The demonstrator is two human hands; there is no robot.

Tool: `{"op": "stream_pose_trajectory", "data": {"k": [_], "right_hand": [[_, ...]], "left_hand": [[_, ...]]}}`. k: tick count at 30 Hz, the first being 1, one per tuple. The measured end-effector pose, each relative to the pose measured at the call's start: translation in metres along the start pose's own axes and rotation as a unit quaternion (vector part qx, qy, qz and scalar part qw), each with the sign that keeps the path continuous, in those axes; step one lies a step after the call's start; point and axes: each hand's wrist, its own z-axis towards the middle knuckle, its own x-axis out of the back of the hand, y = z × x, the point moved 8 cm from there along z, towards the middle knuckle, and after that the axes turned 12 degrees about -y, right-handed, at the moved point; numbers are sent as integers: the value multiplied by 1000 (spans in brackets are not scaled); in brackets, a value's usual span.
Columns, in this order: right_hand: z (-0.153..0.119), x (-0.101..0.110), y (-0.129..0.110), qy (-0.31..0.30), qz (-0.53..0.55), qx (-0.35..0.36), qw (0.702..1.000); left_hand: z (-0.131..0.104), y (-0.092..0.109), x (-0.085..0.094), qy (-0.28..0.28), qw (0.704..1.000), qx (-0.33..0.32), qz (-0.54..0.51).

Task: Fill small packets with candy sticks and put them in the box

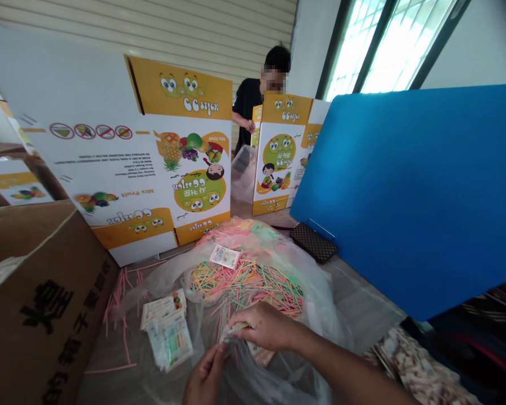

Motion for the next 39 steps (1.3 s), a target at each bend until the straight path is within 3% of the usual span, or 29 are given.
{"op": "stream_pose_trajectory", "data": {"k": [2,6,12,17,21,25,33,39], "right_hand": [[0,-2,0,-10,-1,10,1000],[1,-2,10,-14,-48,-41,998],[1,2,9,30,-32,-18,999],[0,2,10,-12,-6,-25,1000],[-2,8,12,6,-19,-48,999],[0,7,10,2,0,-23,1000],[-3,9,15,10,43,-11,999],[-3,7,19,5,84,24,996]], "left_hand": [[3,-2,3,-2,1000,2,-12],[4,0,6,3,1000,5,-21],[-7,9,-3,17,998,5,-55],[-7,8,-4,27,996,6,-87],[-5,13,-7,2,997,-12,-77],[-3,13,-4,2,999,-15,-50],[-16,22,-15,6,992,-56,-111],[-16,22,-18,17,984,-39,-173]]}}
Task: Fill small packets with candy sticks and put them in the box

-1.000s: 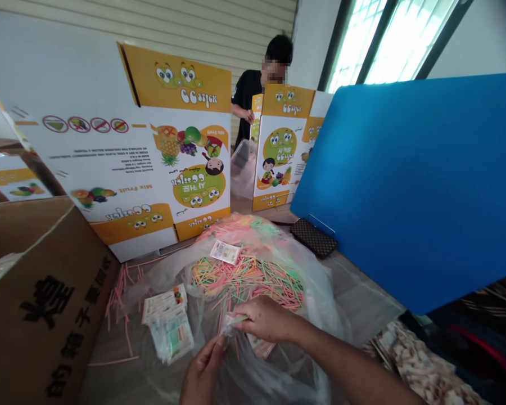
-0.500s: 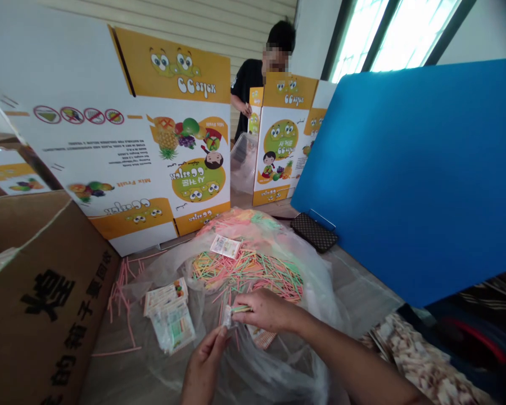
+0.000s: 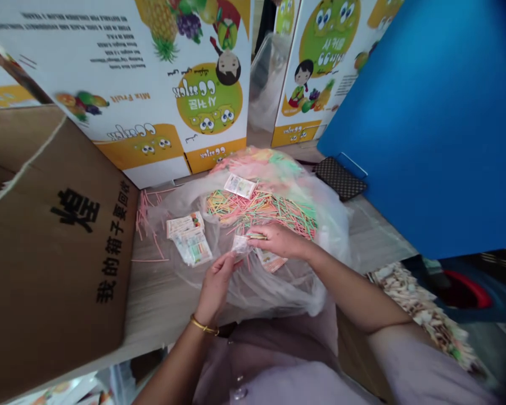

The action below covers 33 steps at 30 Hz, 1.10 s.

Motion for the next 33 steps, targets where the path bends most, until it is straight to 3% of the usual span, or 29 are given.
{"op": "stream_pose_trajectory", "data": {"k": [5,11,18,23,25,27,30,33], "right_hand": [[0,-1,-5,-26,-4,10,1000],[-1,0,-2,-4,-7,-8,1000],[1,-4,-5,-11,-19,5,1000],[-1,-4,-4,-20,-11,5,1000],[-3,1,-6,14,41,14,999],[-5,12,-6,86,156,25,984],[-3,27,-4,179,365,52,912],[6,35,-9,231,448,80,860]], "left_hand": [[1,0,-1,-6,1000,4,-2],[1,0,-9,-44,998,0,42],[0,0,-6,-59,981,-8,185],[3,-8,4,-34,991,-9,129],[3,-10,7,-21,993,-9,116],[3,-11,6,-22,994,-10,108],[1,-10,-1,-40,994,-8,106],[-1,-10,-7,-52,992,1,111]]}}
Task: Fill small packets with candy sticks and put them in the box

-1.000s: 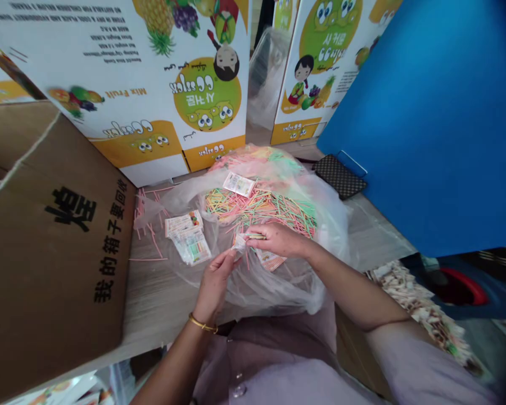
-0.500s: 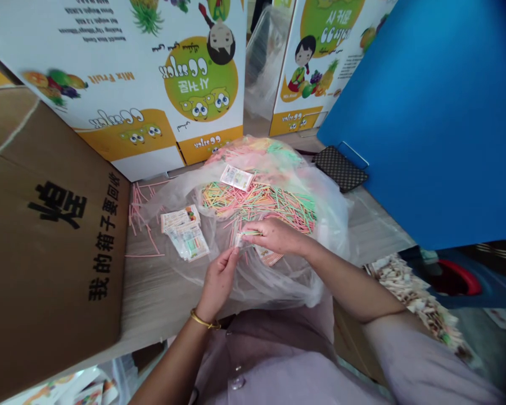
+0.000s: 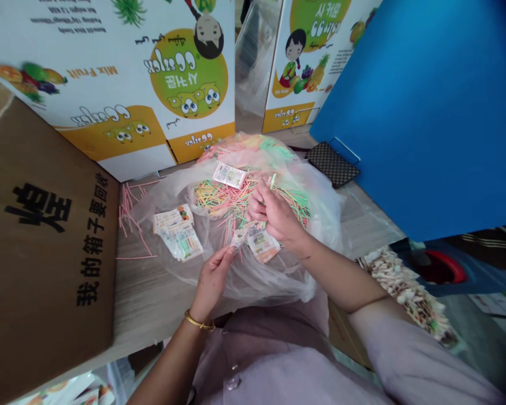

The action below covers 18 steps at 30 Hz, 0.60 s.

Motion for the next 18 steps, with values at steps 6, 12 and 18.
{"op": "stream_pose_trajectory", "data": {"k": [6,12,18], "right_hand": [[5,-19,0,6,-44,34,998],[-1,-26,11,-27,-107,36,993],[0,-24,18,-47,-126,1,991]], "left_hand": [[0,2,-6,-19,1000,5,-7],[-2,2,-9,-37,999,6,-17],[-1,-2,-6,-39,999,20,28]]}}
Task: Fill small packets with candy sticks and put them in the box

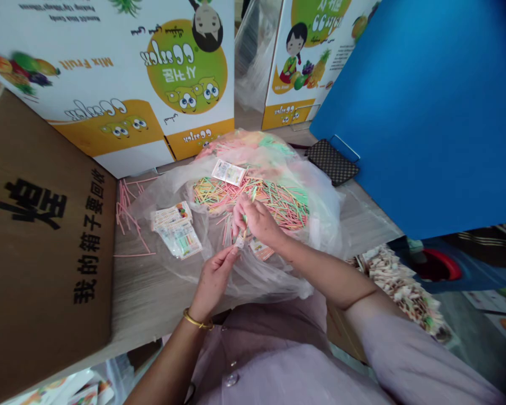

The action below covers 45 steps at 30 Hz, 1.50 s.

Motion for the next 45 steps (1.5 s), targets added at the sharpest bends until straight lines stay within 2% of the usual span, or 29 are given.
{"op": "stream_pose_trajectory", "data": {"k": [4,10,15,21,32,39,45], "right_hand": [[1,5,-4,23,14,4,1000],[-1,1,-5,-7,2,14,1000],[-3,1,1,-7,3,-3,1000],[-1,4,-1,3,30,17,999],[-14,-1,2,-3,-13,13,1000],[-18,-3,4,-51,-17,18,998],[-19,-10,21,-151,-2,-38,988]], "left_hand": [[0,-1,4,14,1000,4,26],[0,0,1,16,1000,-1,-12],[-1,-1,-1,15,999,9,-39],[0,-3,-3,6,999,6,-51],[-1,11,-12,1,986,16,-169],[-1,9,-9,5,978,15,-210],[-1,9,-11,-11,971,19,-236]]}}
